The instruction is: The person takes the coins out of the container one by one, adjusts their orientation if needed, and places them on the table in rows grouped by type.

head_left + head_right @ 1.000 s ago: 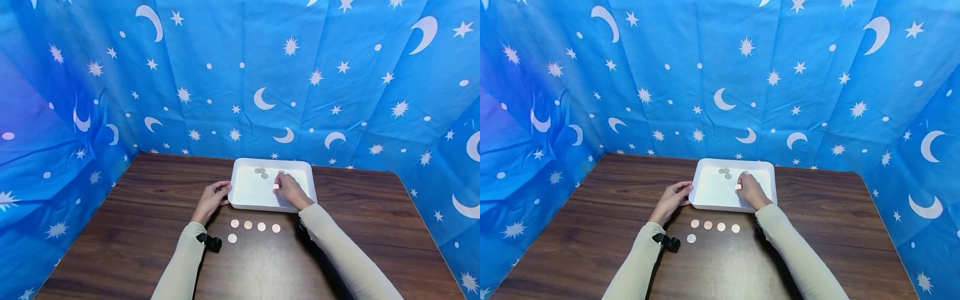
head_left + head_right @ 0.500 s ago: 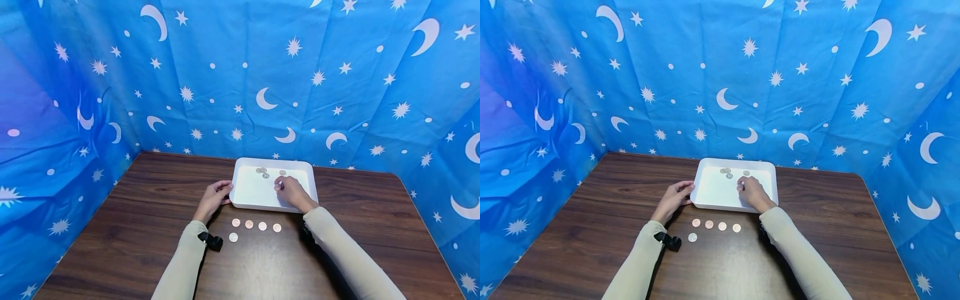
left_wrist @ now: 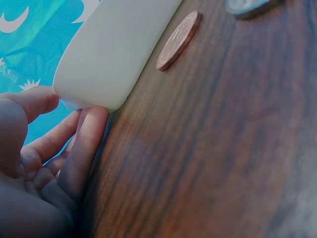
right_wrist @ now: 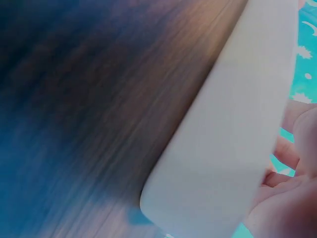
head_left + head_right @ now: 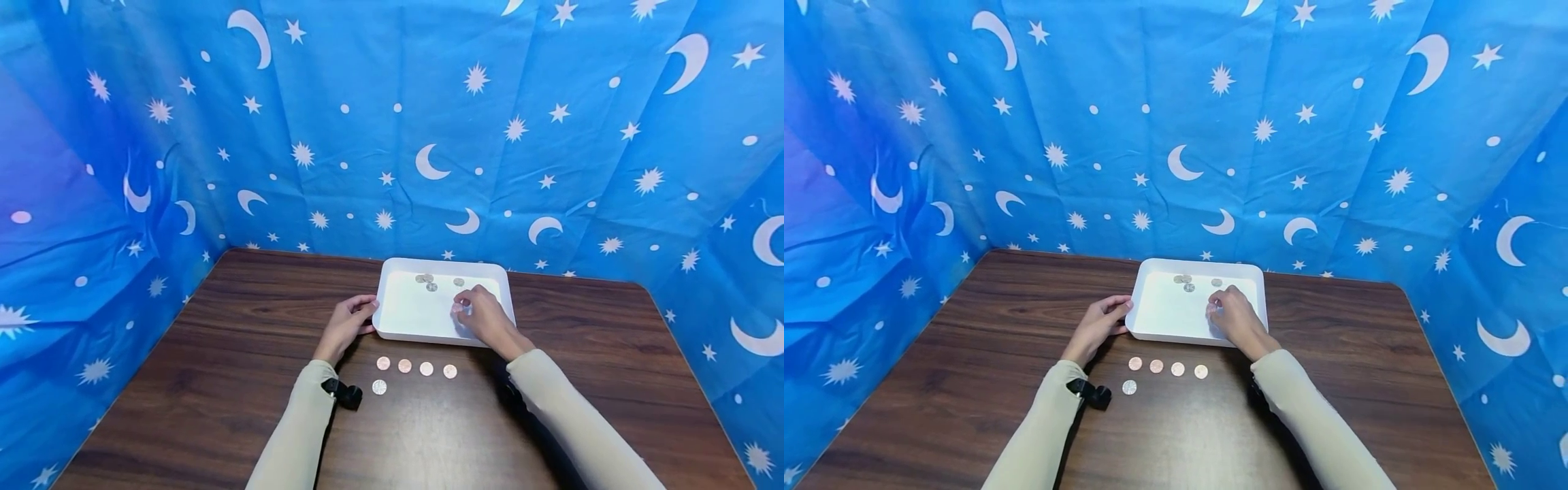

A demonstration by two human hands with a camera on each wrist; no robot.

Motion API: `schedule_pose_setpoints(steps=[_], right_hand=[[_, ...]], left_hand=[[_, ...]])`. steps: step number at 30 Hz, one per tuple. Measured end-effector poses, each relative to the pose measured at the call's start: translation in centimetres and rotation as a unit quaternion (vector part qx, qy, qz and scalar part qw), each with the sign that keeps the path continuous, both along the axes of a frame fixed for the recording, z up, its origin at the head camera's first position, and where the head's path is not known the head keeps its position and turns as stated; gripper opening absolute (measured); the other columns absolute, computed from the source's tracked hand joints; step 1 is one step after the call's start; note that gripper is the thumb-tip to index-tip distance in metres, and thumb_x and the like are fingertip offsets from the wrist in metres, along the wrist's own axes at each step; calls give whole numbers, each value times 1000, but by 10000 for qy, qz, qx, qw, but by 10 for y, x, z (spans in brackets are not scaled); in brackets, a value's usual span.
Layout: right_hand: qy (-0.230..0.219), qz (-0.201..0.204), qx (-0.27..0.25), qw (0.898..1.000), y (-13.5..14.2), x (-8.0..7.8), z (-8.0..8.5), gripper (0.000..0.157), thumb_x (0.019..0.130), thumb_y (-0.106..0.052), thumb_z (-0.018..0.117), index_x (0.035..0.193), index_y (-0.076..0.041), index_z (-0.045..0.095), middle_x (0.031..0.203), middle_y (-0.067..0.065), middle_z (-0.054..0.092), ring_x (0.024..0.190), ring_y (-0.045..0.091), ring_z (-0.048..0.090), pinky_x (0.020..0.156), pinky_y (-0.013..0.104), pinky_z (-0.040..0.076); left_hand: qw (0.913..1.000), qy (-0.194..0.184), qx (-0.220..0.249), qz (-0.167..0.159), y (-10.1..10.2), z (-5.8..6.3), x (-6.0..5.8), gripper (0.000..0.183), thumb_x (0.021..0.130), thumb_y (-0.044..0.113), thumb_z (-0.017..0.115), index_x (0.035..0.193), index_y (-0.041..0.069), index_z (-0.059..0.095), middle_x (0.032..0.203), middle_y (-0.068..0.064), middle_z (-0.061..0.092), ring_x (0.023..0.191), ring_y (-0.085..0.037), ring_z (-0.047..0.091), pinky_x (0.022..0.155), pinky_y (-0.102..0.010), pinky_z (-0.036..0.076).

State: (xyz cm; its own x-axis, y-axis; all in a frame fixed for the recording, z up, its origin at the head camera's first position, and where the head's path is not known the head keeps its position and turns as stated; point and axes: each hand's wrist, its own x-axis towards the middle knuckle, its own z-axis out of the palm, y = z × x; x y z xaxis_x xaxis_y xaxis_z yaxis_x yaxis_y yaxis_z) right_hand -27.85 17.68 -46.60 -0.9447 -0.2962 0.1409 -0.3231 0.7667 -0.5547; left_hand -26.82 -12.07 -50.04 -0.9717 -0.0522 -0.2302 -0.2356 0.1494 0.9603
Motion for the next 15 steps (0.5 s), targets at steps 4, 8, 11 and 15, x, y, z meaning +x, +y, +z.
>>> schedule_pose_setpoints(steps=[4, 8, 11, 15], right_hand=[[94, 80, -37, 9999, 6, 11, 5, 23, 88, 0, 80, 111, 3, 75, 96, 15, 66, 90, 29, 62, 83, 45, 57], [-13, 176, -105, 9998, 14, 23, 10, 23, 89, -2, 81, 111, 1, 75, 95, 13, 65, 85, 26, 60, 77, 40, 56], [-73, 213, -105, 9997, 20, 32, 12, 21, 90, -5, 83, 109, -2, 76, 94, 11, 65, 82, 24, 58, 73, 36, 54], [-54, 227, -111, 9997, 27, 44, 14, 21, 90, -10, 84, 109, -4, 76, 93, 8, 66, 80, 21, 56, 72, 33, 52]], left_hand=[[10000, 29, -3, 10, 0, 0, 0, 39, 106, 21, 65, 139, 1, 65, 130, -20, 64, 104, -19, 65, 74, -20, 61], [10000, 44, -34, -17, 0, 0, 0, 39, 106, 21, 65, 139, 0, 65, 130, -20, 65, 103, -19, 65, 75, -21, 61], [10000, 30, -42, -32, 0, 1, 0, 39, 107, 21, 64, 140, 0, 64, 131, -20, 65, 103, -19, 65, 75, -20, 61], [10000, 9, -7, -16, 1, 2, 0, 39, 107, 20, 64, 140, 0, 64, 130, -21, 64, 103, -19, 65, 76, -21, 61]])
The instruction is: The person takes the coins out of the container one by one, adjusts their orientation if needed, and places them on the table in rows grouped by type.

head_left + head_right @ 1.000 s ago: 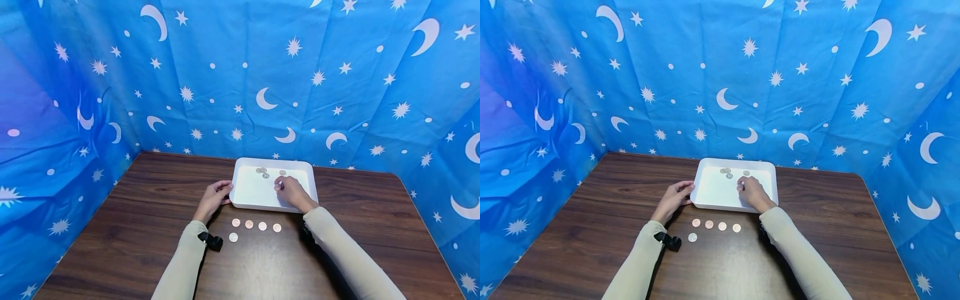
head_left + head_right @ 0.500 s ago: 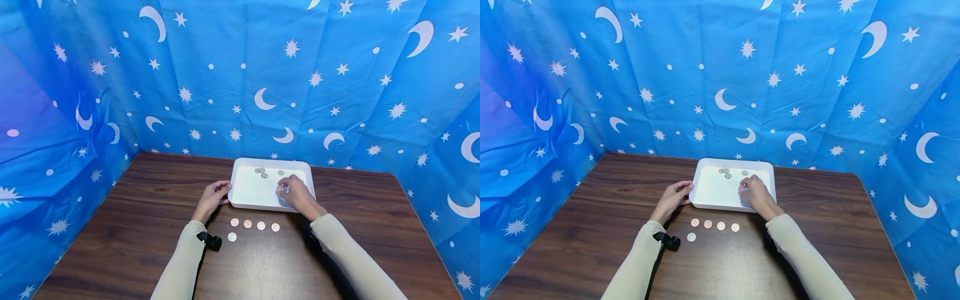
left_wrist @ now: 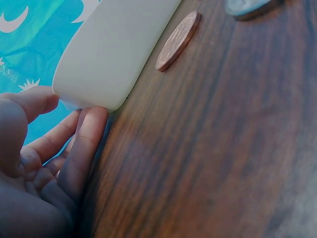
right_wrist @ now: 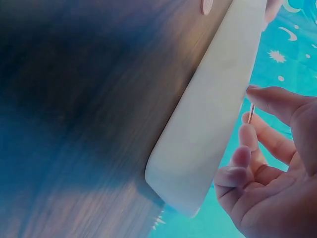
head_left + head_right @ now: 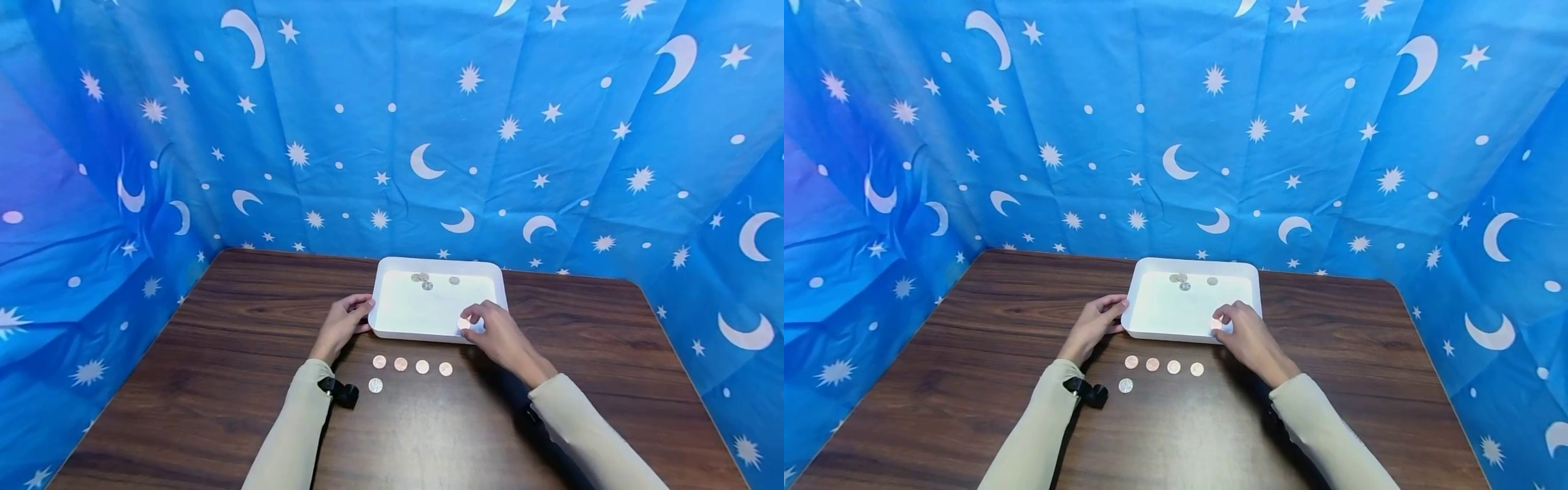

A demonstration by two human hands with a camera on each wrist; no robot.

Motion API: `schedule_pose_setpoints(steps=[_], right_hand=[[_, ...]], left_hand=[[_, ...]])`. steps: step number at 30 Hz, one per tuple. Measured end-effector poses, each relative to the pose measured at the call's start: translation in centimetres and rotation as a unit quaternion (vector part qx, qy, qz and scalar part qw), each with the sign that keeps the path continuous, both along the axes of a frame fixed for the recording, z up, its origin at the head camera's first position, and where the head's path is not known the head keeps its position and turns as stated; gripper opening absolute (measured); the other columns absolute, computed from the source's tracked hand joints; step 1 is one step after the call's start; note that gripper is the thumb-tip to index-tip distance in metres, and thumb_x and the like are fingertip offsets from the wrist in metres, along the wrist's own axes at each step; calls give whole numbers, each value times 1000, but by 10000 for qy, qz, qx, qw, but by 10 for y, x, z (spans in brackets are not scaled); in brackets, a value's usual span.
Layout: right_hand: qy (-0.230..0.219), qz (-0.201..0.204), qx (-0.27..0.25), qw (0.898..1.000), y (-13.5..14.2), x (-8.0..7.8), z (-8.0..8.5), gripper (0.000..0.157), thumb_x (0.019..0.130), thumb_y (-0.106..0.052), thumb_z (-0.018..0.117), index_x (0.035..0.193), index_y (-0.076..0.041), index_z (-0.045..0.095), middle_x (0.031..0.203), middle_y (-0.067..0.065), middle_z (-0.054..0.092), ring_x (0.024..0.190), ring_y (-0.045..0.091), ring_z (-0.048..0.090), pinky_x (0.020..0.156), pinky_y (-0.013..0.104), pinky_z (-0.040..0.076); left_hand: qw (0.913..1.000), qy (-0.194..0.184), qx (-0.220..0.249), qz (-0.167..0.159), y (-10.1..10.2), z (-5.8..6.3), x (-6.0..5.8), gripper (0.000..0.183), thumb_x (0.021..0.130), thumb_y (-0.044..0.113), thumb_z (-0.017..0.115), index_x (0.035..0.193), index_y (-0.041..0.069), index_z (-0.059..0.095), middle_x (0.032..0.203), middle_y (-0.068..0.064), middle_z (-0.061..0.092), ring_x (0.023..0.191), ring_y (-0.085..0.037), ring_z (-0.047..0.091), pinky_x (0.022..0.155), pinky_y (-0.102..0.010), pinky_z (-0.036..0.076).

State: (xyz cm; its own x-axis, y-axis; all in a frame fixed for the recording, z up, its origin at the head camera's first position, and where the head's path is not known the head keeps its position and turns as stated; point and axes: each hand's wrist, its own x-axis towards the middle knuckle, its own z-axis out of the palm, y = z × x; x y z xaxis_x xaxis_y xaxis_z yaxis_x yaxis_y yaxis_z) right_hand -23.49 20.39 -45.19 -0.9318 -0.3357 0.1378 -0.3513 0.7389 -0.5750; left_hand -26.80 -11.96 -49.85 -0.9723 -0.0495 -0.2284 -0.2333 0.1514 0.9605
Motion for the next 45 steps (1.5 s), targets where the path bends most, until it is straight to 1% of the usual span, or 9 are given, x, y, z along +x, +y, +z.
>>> schedule_pose_setpoints(steps=[6, 10, 13, 18, 21, 25, 32, 45], right_hand=[[148, 64, -164, 9997, 5, 17, 1, 19, 89, -8, 84, 107, -5, 76, 91, 5, 67, 76, 16, 54, 67, 31, 49], [172, 144, -191, 9996, 7, 29, -3, 18, 89, -8, 84, 105, -7, 76, 90, 2, 66, 77, 14, 55, 68, 30, 49], [123, 170, -218, 9995, 8, 37, -9, 17, 88, -7, 84, 104, -8, 76, 89, 1, 65, 77, 15, 56, 68, 29, 49], [-50, 339, -342, 9988, 11, 48, -16, 17, 87, -5, 85, 99, -11, 75, 86, 0, 62, 72, 12, 54, 62, 24, 44], [-297, 526, -277, 9978, 13, 49, -19, 15, 87, -7, 84, 99, -12, 75, 85, -4, 63, 72, 7, 54, 63, 23, 45], [-553, 697, -192, 9958, 16, 47, -24, 15, 87, -7, 85, 98, -11, 75, 85, -7, 64, 77, 5, 55, 67, 24, 48], [-547, 726, -205, 9957, 17, 48, -30, 17, 86, -6, 85, 99, -11, 75, 87, -6, 64, 79, 8, 56, 68, 25, 48], [-596, 637, -154, 9961, 16, 48, -30, 17, 88, -7, 84, 100, -10, 74, 89, -4, 62, 81, 9, 55, 70, 27, 49]], left_hand=[[10000, -12, 5, 8, -1, 0, 1, 39, 107, 20, 64, 140, 0, 64, 130, -21, 65, 104, -19, 66, 76, -21, 62], [10000, -24, 10, 31, -2, -2, 1, 39, 107, 21, 64, 140, 0, 64, 130, -21, 65, 104, -19, 65, 76, -21, 62], [10000, -33, 9, 30, -2, -3, 2, 39, 107, 21, 64, 140, 0, 64, 130, -21, 65, 103, -19, 65, 76, -21, 62], [10000, -42, -9, 20, -3, -3, 1, 40, 107, 22, 64, 140, 0, 64, 130, -21, 65, 103, -19, 66, 76, -21, 61], [10000, -22, -22, -4, -4, -4, 1, 40, 107, 22, 64, 141, 0, 63, 131, -21, 65, 104, -20, 66, 77, -21, 61], [10000, 5, -33, -11, -3, -5, 1, 40, 107, 22, 64, 141, 0, 63, 131, -22, 65, 105, -20, 66, 77, -21, 62], [10000, 45, -34, -15, -2, -6, 0, 40, 106, 22, 65, 140, 0, 64, 131, -21, 65, 104, -20, 66, 76, -20, 61], [10000, 57, 15, 3, -1, -3, -1, 38, 106, 20, 65, 138, 0, 65, 129, -20, 65, 102, -19, 65, 75, -21, 61]])
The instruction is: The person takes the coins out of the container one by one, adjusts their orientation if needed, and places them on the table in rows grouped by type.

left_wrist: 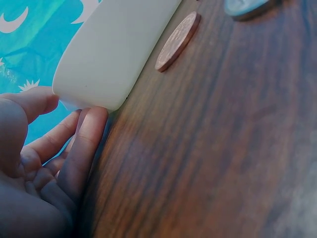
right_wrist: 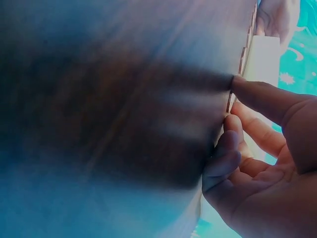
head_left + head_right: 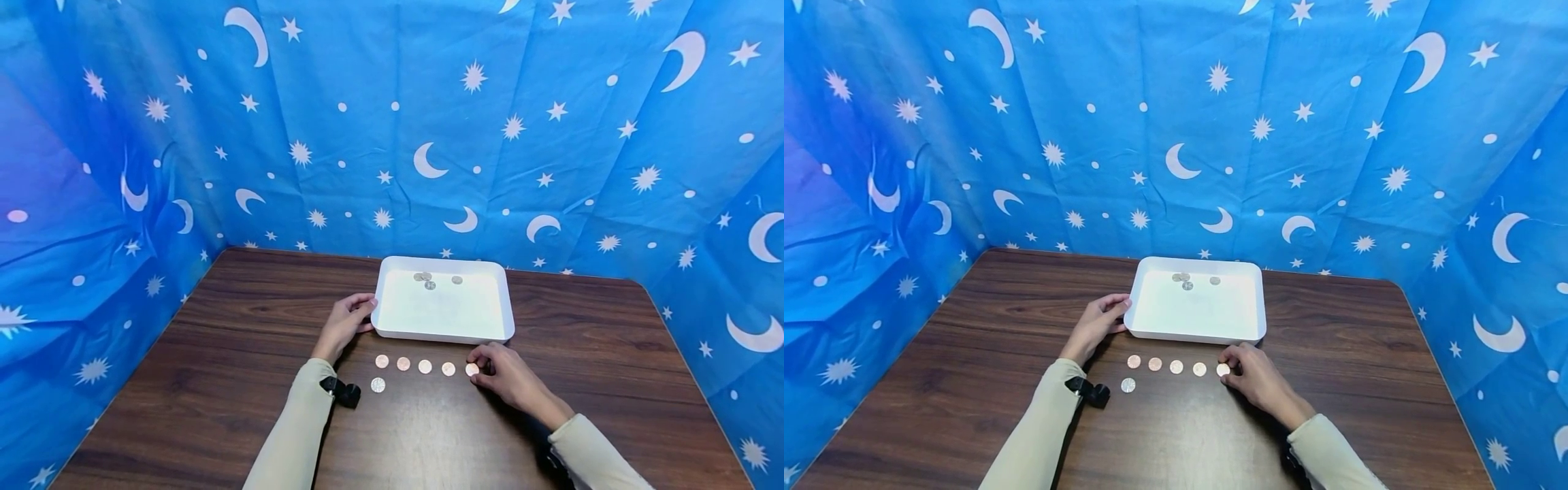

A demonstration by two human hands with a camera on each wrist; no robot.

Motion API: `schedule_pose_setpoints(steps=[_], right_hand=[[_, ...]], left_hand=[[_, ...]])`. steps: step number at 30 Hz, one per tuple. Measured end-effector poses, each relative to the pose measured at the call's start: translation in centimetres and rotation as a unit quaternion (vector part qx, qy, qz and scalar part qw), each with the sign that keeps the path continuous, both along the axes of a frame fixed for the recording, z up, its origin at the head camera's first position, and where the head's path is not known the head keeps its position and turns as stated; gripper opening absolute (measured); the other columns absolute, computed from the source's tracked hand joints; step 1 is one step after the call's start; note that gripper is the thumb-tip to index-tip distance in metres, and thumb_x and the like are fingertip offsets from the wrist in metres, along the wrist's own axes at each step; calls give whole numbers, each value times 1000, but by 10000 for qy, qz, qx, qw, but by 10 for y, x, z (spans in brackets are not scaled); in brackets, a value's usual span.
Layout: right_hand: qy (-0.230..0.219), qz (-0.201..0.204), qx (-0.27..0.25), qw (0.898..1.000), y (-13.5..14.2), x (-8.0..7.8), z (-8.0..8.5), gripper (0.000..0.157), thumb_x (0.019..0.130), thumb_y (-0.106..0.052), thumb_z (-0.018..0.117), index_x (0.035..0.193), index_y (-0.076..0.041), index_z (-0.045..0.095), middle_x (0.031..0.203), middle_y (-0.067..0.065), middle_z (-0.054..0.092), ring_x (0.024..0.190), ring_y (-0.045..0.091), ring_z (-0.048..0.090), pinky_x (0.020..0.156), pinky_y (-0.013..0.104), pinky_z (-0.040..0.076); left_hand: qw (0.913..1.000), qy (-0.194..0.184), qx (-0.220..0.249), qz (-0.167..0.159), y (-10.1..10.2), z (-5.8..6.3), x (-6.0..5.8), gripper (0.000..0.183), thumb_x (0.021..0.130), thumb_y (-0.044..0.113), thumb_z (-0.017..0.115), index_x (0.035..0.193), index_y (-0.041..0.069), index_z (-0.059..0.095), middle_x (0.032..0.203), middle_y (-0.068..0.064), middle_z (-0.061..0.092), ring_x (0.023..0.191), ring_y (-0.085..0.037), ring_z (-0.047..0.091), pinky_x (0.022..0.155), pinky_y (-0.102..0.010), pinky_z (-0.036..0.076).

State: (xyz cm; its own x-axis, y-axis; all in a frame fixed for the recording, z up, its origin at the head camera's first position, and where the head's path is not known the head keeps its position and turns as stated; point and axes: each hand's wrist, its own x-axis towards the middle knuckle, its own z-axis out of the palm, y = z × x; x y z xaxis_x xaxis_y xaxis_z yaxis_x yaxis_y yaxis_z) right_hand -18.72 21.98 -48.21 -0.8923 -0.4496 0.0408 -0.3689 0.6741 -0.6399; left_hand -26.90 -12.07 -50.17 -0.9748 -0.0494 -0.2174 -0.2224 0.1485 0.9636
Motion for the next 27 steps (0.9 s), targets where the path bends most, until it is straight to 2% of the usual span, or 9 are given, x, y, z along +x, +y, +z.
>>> schedule_pose_setpoints(steps=[6, 11, 15, 19, 27], right_hand=[[-100, 6, -93, 9999, 1, -2, 5, 12, 91, -8, 82, 100, -10, 75, 87, -5, 63, 78, 7, 55, 68, 25, 48], [-37, 144, -327, 9994, 0, -5, 19, 6, 93, -9, 79, 98, -9, 75, 79, -10, 61, 70, 1, 52, 64, 24, 47], [88, 65, -398, 9991, -3, -11, 33, 5, 94, -7, 77, 98, -8, 74, 77, -11, 61, 70, 1, 52, 64, 23, 47], [224, -123, -513, 9984, -7, -25, 40, 2, 95, -6, 73, 96, -7, 74, 80, -6, 67, 71, 6, 56, 62, 23, 47], [116, -745, -782, 9941, -17, -68, 38, 6, 96, -6, 73, 93, -1, 71, 80, 2, 68, 73, 17, 58, 64, 25, 45]], left_hand=[[10000, -10, 81, -19, 0, -2, -1, 38, 106, 19, 65, 138, -1, 65, 127, -20, 66, 99, -17, 66, 73, -21, 61], [10000, -14, 88, 2, -1, -1, -1, 38, 106, 20, 65, 139, 1, 65, 126, -19, 66, 99, -16, 66, 73, -20, 61], [10000, -37, 46, -2, -1, -1, -1, 38, 106, 21, 65, 139, 1, 65, 127, -20, 66, 100, -17, 66, 74, -21, 61], [10000, -67, 20, -22, -1, 0, -1, 39, 106, 22, 65, 139, 2, 65, 128, -20, 66, 102, -18, 66, 75, -21, 61], [9999, -99, -22, -23, -2, -1, -1, 40, 107, 25, 65, 141, 3, 64, 131, -20, 65, 105, -19, 66, 76, -21, 61]])
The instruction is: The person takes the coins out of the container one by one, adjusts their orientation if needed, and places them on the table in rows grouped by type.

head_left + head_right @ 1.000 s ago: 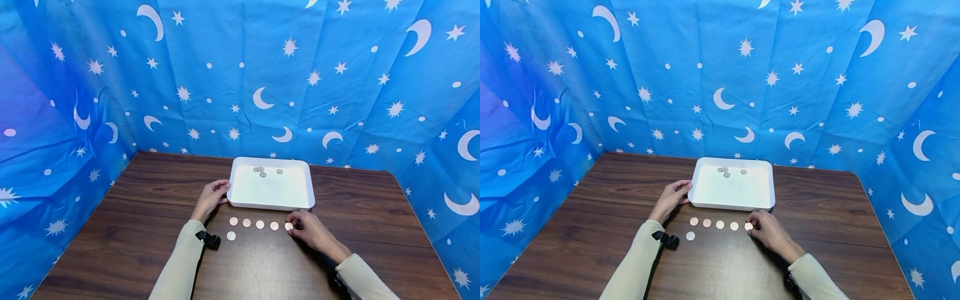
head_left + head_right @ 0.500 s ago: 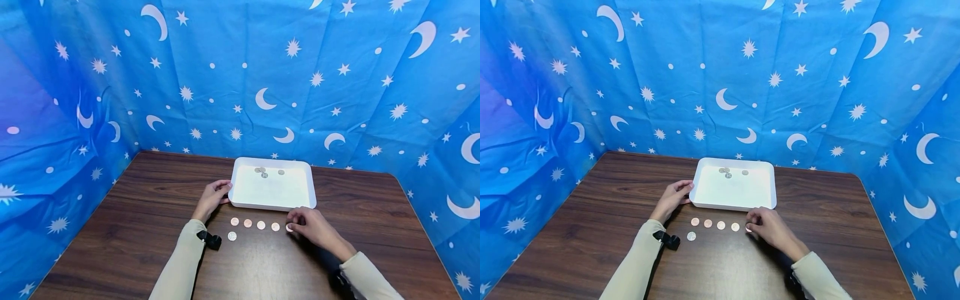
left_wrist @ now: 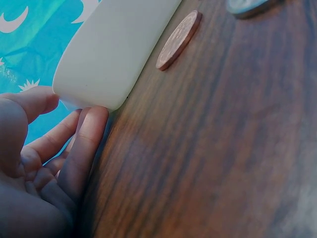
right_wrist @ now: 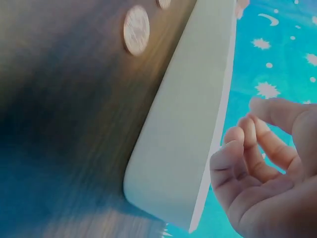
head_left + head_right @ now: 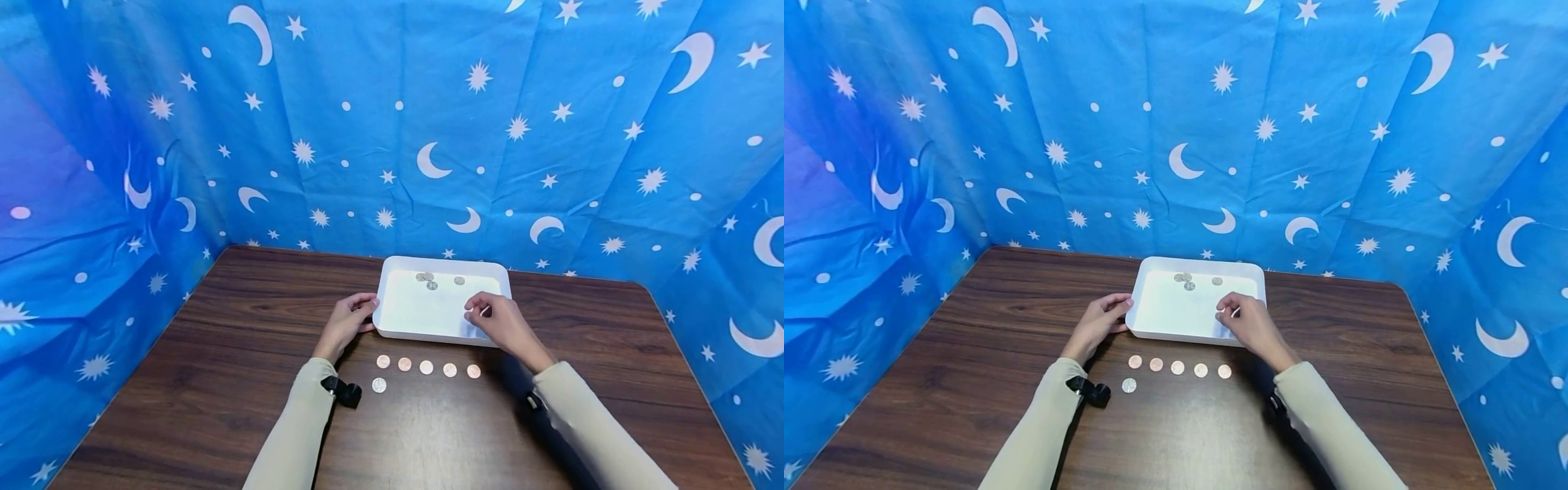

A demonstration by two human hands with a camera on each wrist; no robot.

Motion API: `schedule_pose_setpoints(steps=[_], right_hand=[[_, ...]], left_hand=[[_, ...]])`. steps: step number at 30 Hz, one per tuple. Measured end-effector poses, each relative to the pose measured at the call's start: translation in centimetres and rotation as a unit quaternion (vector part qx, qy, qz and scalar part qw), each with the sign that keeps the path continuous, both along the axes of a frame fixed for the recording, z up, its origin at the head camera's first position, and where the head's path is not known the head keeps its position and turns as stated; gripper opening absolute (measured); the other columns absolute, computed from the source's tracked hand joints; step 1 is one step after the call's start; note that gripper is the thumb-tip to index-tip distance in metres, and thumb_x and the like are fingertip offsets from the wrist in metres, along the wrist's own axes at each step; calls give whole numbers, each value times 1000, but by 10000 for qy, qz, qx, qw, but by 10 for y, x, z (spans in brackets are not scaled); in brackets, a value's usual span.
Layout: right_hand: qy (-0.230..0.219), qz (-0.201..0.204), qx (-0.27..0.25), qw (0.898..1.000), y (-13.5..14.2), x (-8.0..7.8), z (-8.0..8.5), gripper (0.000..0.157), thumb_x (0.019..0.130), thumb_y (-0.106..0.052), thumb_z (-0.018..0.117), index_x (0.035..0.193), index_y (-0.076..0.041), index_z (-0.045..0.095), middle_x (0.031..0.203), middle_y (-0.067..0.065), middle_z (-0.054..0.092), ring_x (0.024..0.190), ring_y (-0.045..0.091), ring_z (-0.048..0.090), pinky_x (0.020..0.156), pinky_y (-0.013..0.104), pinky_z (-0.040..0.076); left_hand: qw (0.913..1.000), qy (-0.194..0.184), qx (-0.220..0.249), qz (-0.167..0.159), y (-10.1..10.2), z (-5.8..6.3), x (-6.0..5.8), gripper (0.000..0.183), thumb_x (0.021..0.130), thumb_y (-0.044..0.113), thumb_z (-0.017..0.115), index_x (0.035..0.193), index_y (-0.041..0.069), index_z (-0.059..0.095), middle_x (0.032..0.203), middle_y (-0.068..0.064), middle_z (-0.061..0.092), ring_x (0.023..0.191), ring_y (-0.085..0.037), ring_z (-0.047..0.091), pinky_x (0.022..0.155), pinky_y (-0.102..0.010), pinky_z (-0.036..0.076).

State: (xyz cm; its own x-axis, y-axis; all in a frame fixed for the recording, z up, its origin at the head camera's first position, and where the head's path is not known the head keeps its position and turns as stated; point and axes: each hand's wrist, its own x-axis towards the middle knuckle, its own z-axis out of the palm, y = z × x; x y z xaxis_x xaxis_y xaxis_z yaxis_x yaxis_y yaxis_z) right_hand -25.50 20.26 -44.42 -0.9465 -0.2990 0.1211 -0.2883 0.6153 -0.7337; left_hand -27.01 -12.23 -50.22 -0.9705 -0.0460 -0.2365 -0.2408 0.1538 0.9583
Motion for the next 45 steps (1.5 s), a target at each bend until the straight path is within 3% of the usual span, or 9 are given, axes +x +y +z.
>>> schedule_pose_setpoints(steps=[7, 16, 25, 33, 38, 45], right_hand=[[-165, -354, 176, 9991, -14, -34, -4, 5, 95, -4, 72, 95, 0, 69, 81, 6, 65, 78, 22, 59, 69, 29, 44], [-1040, -317, 925, 9898, -22, -64, -21, 41, 101, -12, 67, 136, 7, 59, 112, 24, 69, 93, 31, 62, 85, 44, 54], [-1122, -343, 1019, 9878, -24, -74, -26, 44, 102, -9, 65, 143, 6, 58, 120, 26, 69, 98, 32, 63, 85, 43, 54], [-1105, -943, 780, 9863, -26, -79, -26, 37, 102, -12, 68, 136, 0, 62, 115, 22, 69, 92, 31, 62, 82, 44, 54], [-1057, -1050, 832, 9853, -27, -80, -26, 30, 100, -13, 70, 129, -4, 70, 115, 19, 70, 92, 30, 62, 80, 45, 54], [-1281, -983, 747, 9841, -27, -81, -28, 25, 100, -12, 71, 124, -7, 70, 110, 17, 69, 93, 30, 61, 78, 40, 49]], left_hand=[[10000, 0, -16, 31, -1, 2, 0, 41, 106, 26, 66, 141, 3, 64, 131, -19, 65, 107, -21, 65, 78, -23, 62], [10000, 41, -35, 40, 1, 0, 1, 39, 106, 22, 65, 140, 1, 64, 126, -19, 66, 101, -18, 66, 75, -22, 61], [10000, 48, -71, 35, 2, 1, 1, 39, 106, 23, 66, 138, 2, 66, 125, -17, 67, 101, -18, 66, 75, -22, 62], [10000, -5, -58, 78, 0, -2, 2, 37, 106, 23, 66, 138, 3, 66, 126, -17, 66, 102, -20, 66, 75, -23, 62], [10000, -6, -2, 39, 1, -3, 3, 38, 106, 22, 66, 139, 2, 65, 127, -19, 66, 103, -19, 66, 75, -23, 62], [10000, 11, 22, 60, 0, -2, 0, 39, 106, 24, 66, 138, 2, 65, 128, -18, 64, 104, -19, 64, 76, -22, 61]])
